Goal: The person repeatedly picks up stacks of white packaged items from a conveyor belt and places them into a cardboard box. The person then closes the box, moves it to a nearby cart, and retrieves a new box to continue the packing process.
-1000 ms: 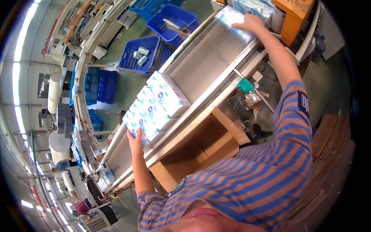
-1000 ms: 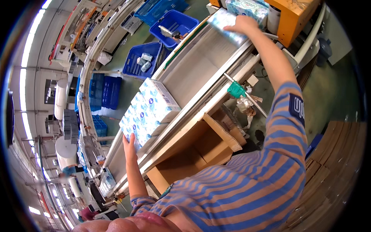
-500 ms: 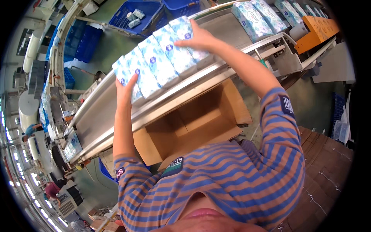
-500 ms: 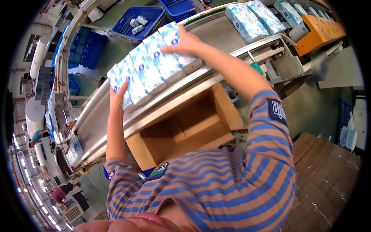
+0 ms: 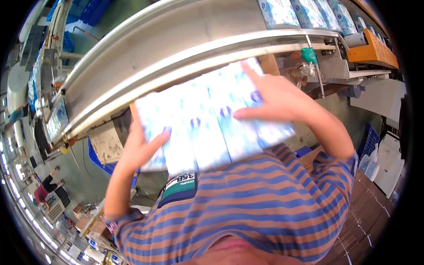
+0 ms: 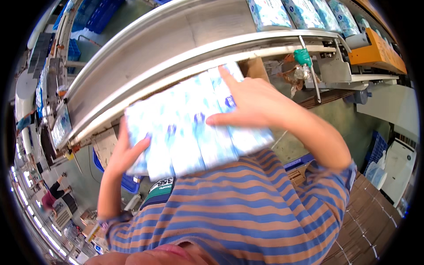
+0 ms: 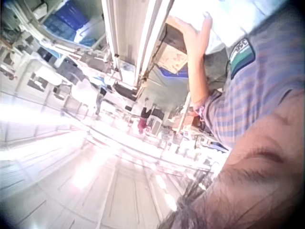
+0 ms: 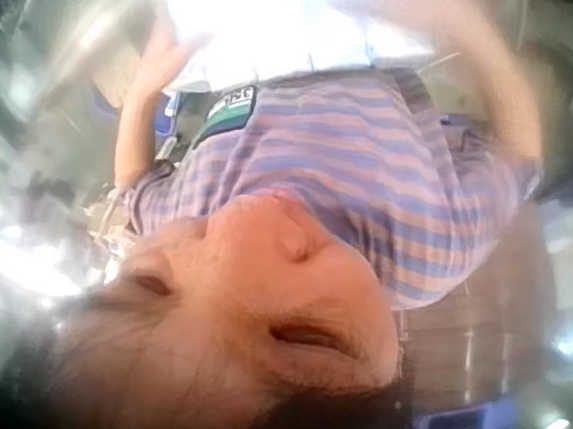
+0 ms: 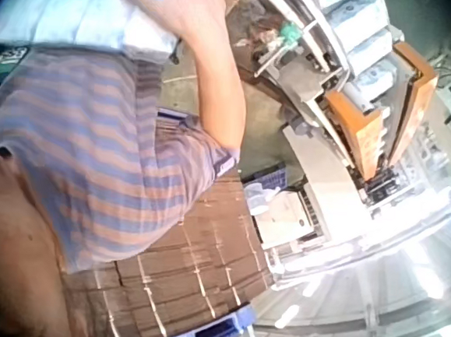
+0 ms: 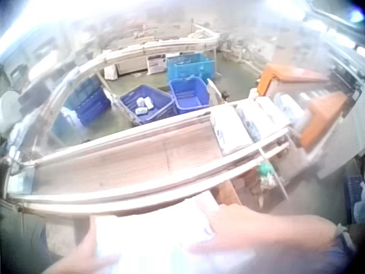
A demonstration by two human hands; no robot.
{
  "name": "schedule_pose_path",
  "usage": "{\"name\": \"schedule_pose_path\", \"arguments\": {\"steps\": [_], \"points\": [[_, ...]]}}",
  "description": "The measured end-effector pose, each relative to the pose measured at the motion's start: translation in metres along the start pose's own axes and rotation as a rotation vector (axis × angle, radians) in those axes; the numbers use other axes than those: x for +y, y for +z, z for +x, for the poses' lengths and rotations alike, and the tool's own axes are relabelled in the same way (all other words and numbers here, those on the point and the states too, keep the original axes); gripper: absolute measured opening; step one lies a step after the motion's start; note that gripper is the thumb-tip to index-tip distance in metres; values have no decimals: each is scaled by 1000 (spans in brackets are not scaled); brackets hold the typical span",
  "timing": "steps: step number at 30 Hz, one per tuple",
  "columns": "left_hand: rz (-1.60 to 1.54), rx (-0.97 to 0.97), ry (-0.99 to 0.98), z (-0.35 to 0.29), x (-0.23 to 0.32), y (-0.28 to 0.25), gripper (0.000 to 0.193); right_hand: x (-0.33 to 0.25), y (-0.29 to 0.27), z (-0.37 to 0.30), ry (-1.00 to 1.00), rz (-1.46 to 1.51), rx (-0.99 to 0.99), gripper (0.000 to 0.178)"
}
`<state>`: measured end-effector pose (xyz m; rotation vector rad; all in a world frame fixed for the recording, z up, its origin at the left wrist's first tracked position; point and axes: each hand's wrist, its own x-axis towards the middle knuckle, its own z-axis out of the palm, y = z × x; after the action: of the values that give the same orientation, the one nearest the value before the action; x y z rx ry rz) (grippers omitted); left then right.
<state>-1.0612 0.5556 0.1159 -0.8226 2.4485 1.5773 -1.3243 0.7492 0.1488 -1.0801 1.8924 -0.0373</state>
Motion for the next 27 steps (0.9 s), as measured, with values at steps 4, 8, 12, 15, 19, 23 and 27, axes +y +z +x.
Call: {"name": "schedule_pose_path", "arguments": {"steps": [4, 8, 12, 15, 19, 23, 27], "points": [[357, -625, -605, 63, -66, 36, 87, 40, 67, 112, -81, 91, -638, 96], [-776, -397, -633, 98, -164, 97, 40, 80, 160, 233, 47, 93, -802, 66], [124, -452, -166, 133, -183, 119, 36, 61, 177, 227, -34, -189, -615, 59], [423, -549, 37, 116, -115, 97, 33, 41, 108, 146, -464, 100, -237, 52], [378, 21, 380, 135, 72, 36, 46, 41, -20, 62, -401, 290, 771, 44], [934, 480, 187, 243, 77, 67, 91, 80, -71, 142, 104, 14, 1224, 65], [755, 522, 216, 272, -7, 20, 89, 76, -59, 155, 287, 233, 894, 85]]}}
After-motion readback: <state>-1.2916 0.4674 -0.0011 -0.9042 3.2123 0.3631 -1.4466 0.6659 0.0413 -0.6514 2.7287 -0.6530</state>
